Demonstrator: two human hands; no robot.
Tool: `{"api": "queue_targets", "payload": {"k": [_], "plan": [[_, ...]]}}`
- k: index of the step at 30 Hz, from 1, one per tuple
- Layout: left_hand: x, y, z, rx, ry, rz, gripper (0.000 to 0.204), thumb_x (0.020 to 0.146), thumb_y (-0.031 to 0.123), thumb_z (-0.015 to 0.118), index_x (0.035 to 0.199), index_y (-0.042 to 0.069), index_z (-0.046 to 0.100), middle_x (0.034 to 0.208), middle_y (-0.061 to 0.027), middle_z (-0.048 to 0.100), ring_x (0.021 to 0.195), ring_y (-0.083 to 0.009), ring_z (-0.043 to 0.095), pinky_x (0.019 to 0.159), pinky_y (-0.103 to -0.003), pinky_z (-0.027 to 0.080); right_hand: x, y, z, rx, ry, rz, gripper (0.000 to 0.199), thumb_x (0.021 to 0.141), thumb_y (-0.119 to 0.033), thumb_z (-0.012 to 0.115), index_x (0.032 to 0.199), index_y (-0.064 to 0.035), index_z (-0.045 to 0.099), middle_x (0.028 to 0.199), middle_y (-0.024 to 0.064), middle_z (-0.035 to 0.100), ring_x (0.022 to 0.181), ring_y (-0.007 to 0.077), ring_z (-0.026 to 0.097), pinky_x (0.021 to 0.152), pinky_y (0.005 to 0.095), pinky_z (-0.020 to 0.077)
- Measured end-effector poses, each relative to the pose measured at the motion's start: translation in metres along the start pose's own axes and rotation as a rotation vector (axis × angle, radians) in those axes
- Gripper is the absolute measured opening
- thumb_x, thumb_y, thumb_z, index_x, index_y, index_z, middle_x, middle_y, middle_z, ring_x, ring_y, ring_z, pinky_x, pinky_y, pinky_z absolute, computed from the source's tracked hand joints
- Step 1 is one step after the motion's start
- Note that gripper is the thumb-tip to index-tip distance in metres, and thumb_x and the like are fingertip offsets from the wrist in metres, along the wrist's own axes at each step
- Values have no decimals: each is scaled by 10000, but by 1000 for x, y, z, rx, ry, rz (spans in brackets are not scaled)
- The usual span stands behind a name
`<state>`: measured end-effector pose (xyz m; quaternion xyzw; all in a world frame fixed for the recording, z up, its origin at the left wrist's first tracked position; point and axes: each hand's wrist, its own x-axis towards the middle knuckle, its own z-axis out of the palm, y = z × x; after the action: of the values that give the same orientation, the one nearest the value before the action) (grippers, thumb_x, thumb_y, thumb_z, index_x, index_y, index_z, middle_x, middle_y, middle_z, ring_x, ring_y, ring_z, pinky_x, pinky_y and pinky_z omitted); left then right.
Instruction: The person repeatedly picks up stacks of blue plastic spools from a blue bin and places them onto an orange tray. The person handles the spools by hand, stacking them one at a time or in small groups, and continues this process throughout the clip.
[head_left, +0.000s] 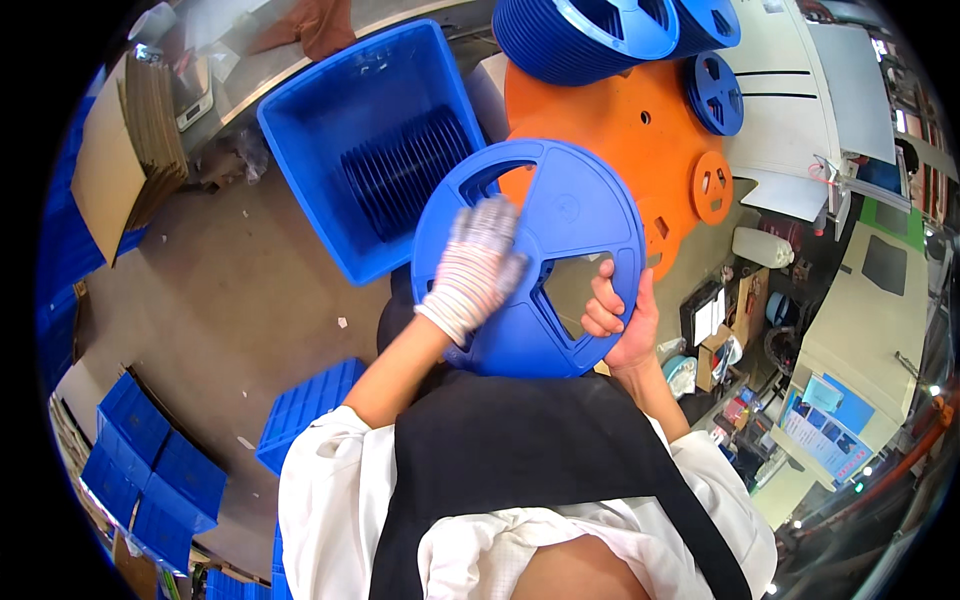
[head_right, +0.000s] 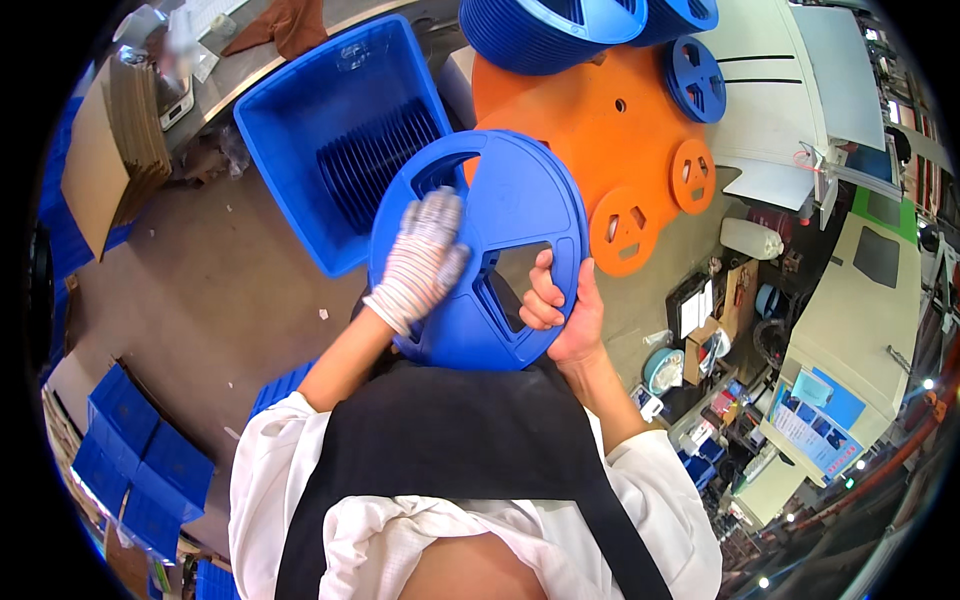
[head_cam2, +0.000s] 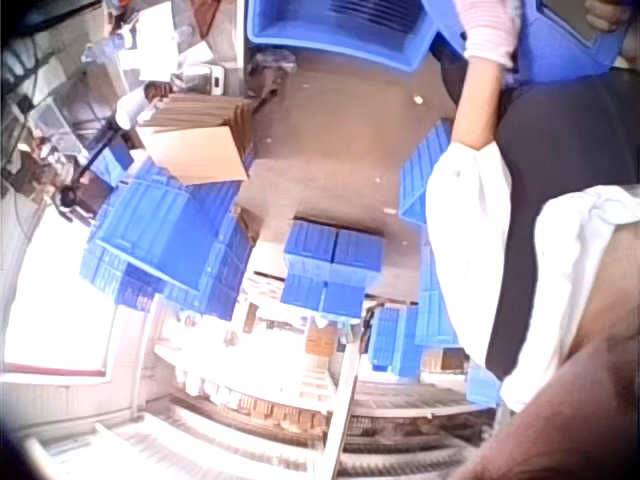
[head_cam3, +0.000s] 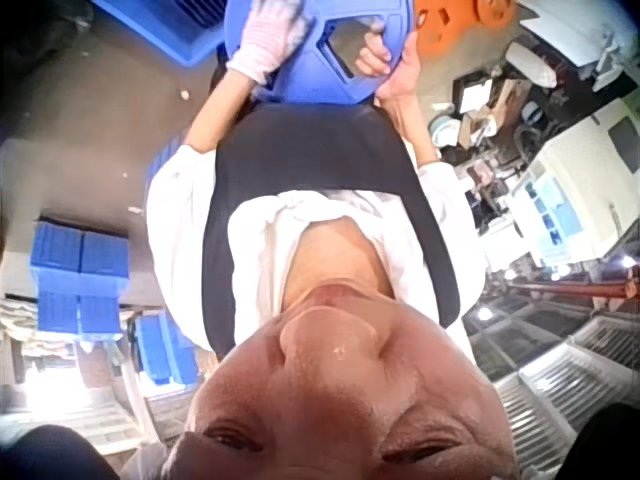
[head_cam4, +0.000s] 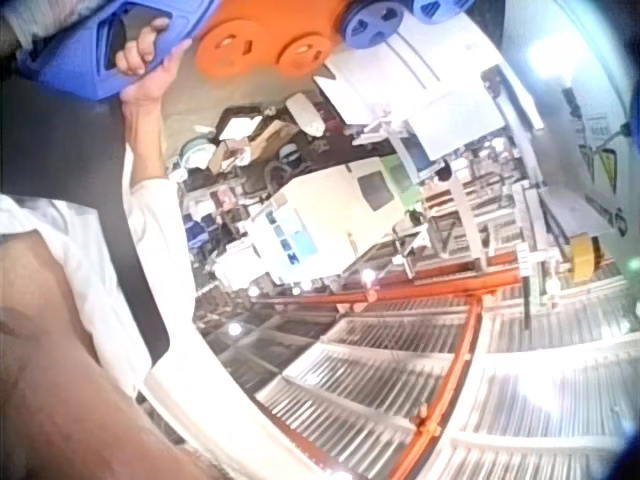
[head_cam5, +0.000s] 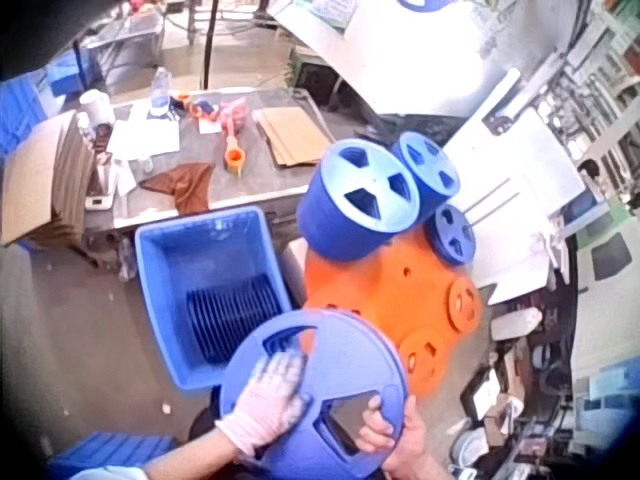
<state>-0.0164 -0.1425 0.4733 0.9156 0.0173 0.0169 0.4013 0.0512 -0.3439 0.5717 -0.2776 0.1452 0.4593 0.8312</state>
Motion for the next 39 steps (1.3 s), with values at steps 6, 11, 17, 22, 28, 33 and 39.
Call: {"api": "queue_targets", "payload": {"k": [6,11,17,22,28,33,39], "plan": [[3,60,-20,-13,39,114,624,834,192,574,1394,-30,410,1445,-245,408,1366,-390,370,1164,-490,222,-18,-12,-5,-64,-134,10,542,974,-578,436,1151,-71,508,649,-47,338,464,46,274,471,225,242],[-3,68,-15,47,144,165,594,850,179,552,1392,-23,417,1438,-249,412,1360,-402,366,1155,-493,242,-28,-17,-4,-96,-238,-14,543,970,-580,443,1139,-69,511,627,-47,321,452,49,261,455,229,233],[-9,41,-11,104,163,99,652,866,242,563,1437,-3,366,1472,-215,392,1384,-373,349,1177,-506,187,-28,-15,1,-119,-248,-46,557,953,-598,465,1137,-75,518,619,-49,308,439,53,250,447,229,223],[-50,36,-42,87,14,64,549,837,224,572,1317,-30,489,1395,-245,474,1320,-412,421,1136,-488,288,-26,-21,-4,37,-263,-128,545,942,-561,517,1165,-63,525,632,-51,301,449,57,261,452,232,228],[-92,-43,-51,195,602,-235,377,947,229,560,1240,-5,589,1266,-240,574,1216,-421,507,1048,-473,396,-10,-43,16,55,-378,-319,557,944,-503,561,1219,-25,487,660,-35,319,477,57,297,471,229,251],[-39,17,-49,-775,311,-406,888,855,398,712,1515,36,240,1237,-218,595,1130,-293,593,988,-351,446,0,15,90,-488,-398,-280,683,925,-616,497,1257,-19,485,710,-32,389,542,92,378,528,261,329],[-53,22,-84,-1628,418,-307,627,857,161,688,1402,99,383,1271,-112,521,1103,-224,561,897,-362,511,-9,31,118,-821,-191,-406,595,942,-306,628,1377,33,404,1161,163,625,965,235,664,859,353,526]]}}
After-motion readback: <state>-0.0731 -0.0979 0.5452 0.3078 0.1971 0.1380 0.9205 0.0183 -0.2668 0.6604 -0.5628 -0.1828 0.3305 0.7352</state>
